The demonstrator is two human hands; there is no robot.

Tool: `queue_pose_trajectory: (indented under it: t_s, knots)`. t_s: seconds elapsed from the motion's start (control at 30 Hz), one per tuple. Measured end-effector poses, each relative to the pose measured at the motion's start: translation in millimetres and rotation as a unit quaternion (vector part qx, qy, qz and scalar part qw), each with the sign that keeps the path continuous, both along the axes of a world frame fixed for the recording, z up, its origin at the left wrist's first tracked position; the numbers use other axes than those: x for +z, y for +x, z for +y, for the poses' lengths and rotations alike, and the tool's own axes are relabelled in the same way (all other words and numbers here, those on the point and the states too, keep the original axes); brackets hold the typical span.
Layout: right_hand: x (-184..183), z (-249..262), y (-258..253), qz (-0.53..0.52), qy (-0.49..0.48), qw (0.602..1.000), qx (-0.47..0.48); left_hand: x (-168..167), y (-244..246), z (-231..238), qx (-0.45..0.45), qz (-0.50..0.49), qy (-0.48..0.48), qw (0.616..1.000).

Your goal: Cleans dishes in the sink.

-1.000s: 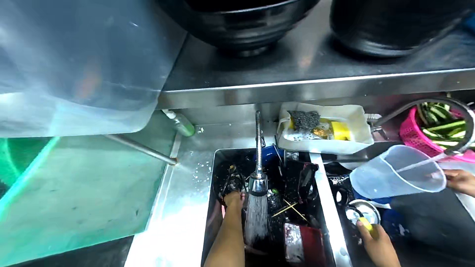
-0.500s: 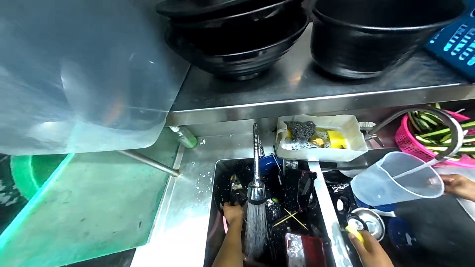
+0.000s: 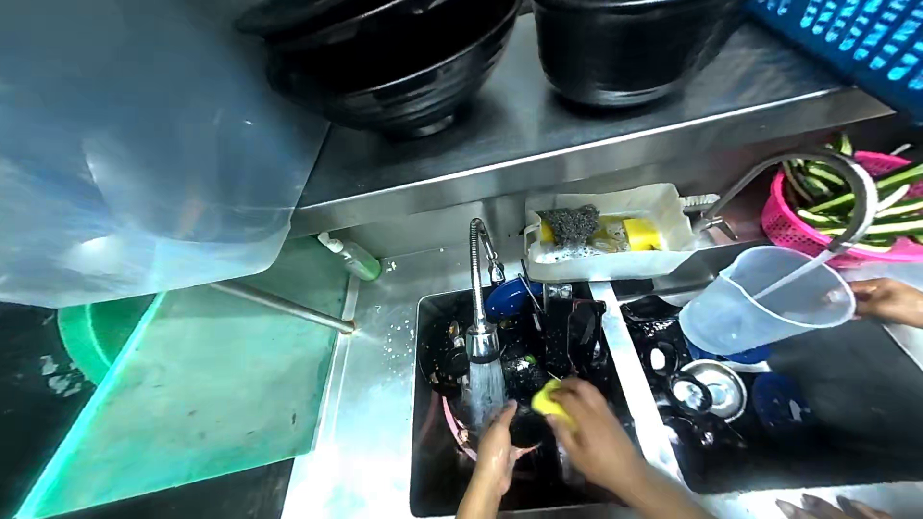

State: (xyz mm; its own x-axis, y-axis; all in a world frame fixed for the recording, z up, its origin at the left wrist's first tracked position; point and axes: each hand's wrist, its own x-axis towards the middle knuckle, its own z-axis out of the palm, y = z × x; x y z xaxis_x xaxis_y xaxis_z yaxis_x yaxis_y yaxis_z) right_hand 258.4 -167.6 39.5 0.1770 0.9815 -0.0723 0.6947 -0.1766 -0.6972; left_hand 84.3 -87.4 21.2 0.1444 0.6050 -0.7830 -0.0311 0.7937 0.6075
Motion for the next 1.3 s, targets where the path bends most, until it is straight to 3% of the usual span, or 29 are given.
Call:
queue_pose_trajectory:
  t_s: [0.1,0.2,0.3,0.4,0.47,0.53,0.6,0.7,0.77,0.87,0.97,1.03,1.1,1.17,1.2,1.3]
  knots:
    - [7,25,-35,-0.049,-0.133,0.989,0.047,17,28,1,0.087,-0.176,-0.063,0.978]
    - [23,30,-41,0.024,-0.224,0.969,0.102,15,38,10,0.113,-0.131,0.013,0.985]
    - [19,38,-33,0.131,-0.09,0.982,0.101,25,37,15,0.095,-0.18,-0.015,0.979]
    - [12,47,-24,0.021,-0.028,0.999,0.008,39,41,12,0.056,-0.205,-0.043,0.976]
    - [22,42,-27,-0.032,-0.102,0.994,0.015,34,40,14,0.074,-0.249,0.007,0.966]
    - [37,43,-26,0.05,-0.15,0.985,0.069,30,43,17,0.092,-0.258,0.054,0.96]
    - [33,47,-21,0.138,-0.078,0.986,0.052,32,49,9,0.063,-0.241,0.097,0.964]
    - [12,47,-15,0.11,0.033,0.99,-0.08,40,62,7,0.032,-0.216,0.165,0.962]
    - [11,36,-21,0.136,0.031,0.985,-0.106,42,67,14,0.101,-0.184,0.161,0.964]
    - [23,28,-31,0.205,0.08,0.968,-0.119,48,78,10,0.212,-0.122,0.039,0.969]
    - [32,42,-16,0.2,0.135,0.963,-0.122,47,81,-15,0.117,-0.17,-0.024,0.978]
    - [41,52,3,0.284,0.087,0.945,-0.136,40,79,-14,-0.002,-0.155,-0.042,0.987]
    - [44,57,15,0.451,0.035,0.87,-0.194,36,73,-9,-0.108,-0.159,-0.045,0.98]
    - [33,55,18,0.578,0.016,0.784,-0.224,39,70,-6,-0.144,-0.164,-0.03,0.975]
    - [27,50,15,0.579,0.008,0.78,-0.238,38,70,-7,-0.143,-0.143,-0.009,0.979]
    - [18,32,-9,0.464,-0.029,0.847,-0.259,12,77,-13,-0.039,-0.06,0.066,0.995]
